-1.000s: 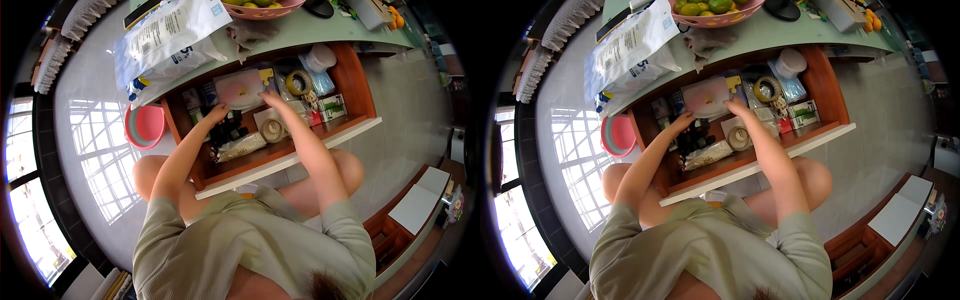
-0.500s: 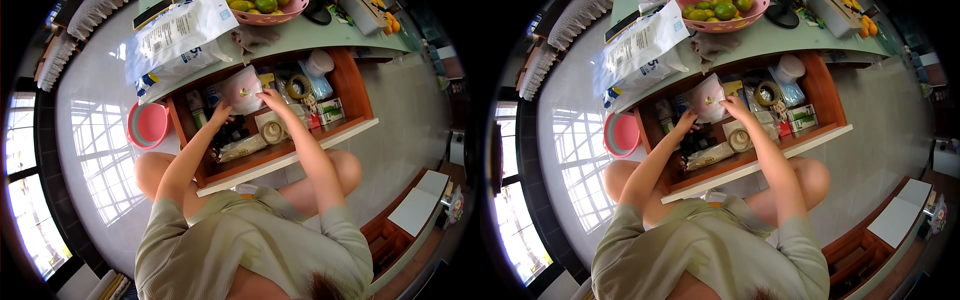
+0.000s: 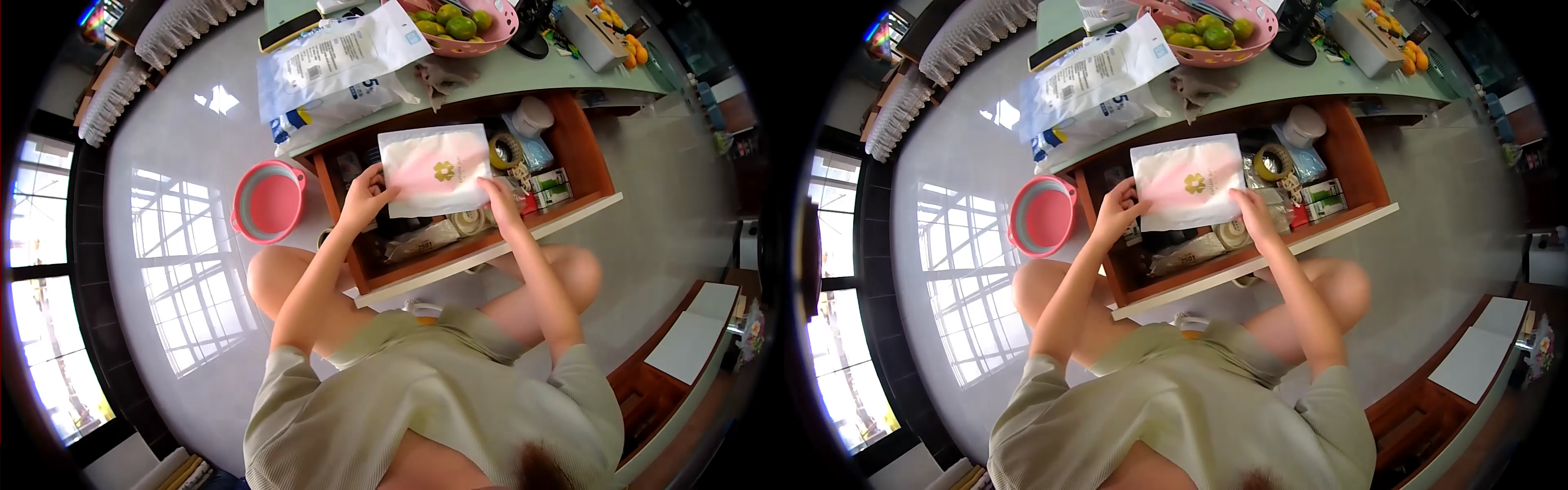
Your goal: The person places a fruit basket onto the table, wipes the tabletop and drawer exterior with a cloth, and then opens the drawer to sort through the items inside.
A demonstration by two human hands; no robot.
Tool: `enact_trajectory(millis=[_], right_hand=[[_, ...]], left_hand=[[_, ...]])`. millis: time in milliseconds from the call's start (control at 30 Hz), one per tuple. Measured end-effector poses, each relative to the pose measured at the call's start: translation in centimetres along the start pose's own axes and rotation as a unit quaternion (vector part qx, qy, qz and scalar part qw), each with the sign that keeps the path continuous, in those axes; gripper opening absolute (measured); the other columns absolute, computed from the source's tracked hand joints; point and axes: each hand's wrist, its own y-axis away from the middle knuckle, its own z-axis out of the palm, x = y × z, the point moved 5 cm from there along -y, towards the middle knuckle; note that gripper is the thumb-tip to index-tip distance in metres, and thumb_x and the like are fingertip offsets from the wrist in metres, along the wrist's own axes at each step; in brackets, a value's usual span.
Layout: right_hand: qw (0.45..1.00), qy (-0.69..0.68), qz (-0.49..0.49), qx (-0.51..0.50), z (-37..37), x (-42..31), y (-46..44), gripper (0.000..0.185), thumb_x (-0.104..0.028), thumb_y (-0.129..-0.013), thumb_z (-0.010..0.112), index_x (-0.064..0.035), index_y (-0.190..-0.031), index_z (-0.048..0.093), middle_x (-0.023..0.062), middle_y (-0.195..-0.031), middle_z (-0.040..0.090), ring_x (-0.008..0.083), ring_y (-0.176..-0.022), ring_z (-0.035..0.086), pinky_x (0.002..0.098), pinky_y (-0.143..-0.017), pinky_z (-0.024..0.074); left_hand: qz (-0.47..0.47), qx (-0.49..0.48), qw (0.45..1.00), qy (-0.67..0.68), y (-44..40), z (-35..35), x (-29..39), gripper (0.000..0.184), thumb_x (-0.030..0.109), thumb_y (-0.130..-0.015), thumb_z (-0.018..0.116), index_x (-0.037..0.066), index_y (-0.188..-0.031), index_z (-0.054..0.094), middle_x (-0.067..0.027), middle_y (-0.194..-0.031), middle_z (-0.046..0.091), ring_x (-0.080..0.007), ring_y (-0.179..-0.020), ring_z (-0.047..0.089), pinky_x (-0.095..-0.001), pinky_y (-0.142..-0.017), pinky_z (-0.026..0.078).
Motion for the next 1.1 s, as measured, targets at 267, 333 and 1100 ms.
enact_trajectory(millis=[267,333,1100], right_hand=[[0.989,-0.028,-0.122,0.075,4.9,-8.7,5.1,0.044,-0.029,-0.084,0.054,-0.0084,-0.123,0.045,-0.0031,-0.091,0.054,0.0036,-0.071,0.046,0.0165,-0.056,0.0326],[0.982,-0.060,-0.174,0.035,5.9,-10.3,4.7,0.051,-0.025,-0.084,0.054,-0.0061,-0.129,0.038,0.0004,-0.096,0.054,0.0059,-0.073,0.047,0.0197,-0.057,0.0362],[0.941,-0.021,-0.321,-0.105,17.7,-17.1,-9.6,0.050,-0.002,-0.084,0.044,0.0001,-0.133,0.032,0.0074,-0.091,0.057,0.0097,-0.056,0.051,0.0228,-0.054,0.0424]], left_hand=[[0.147,0.064,0.985,0.058,0.6,-2.5,8.9,0.049,0.001,-0.077,0.064,-0.002,-0.122,0.045,-0.0020,-0.081,0.057,-0.0087,-0.075,0.057,-0.0209,-0.068,0.044],[0.168,0.073,0.981,0.068,0.2,-3.5,11.1,0.053,0.000,-0.077,0.063,-0.001,-0.126,0.042,-0.0015,-0.080,0.055,-0.0061,-0.068,0.054,-0.0181,-0.060,0.041],[0.145,0.295,0.942,0.075,-4.4,-15.6,15.0,0.036,0.017,-0.079,0.067,0.000,-0.109,0.056,-0.0044,-0.088,0.063,-0.0067,-0.072,0.055,-0.0179,-0.058,0.041]])
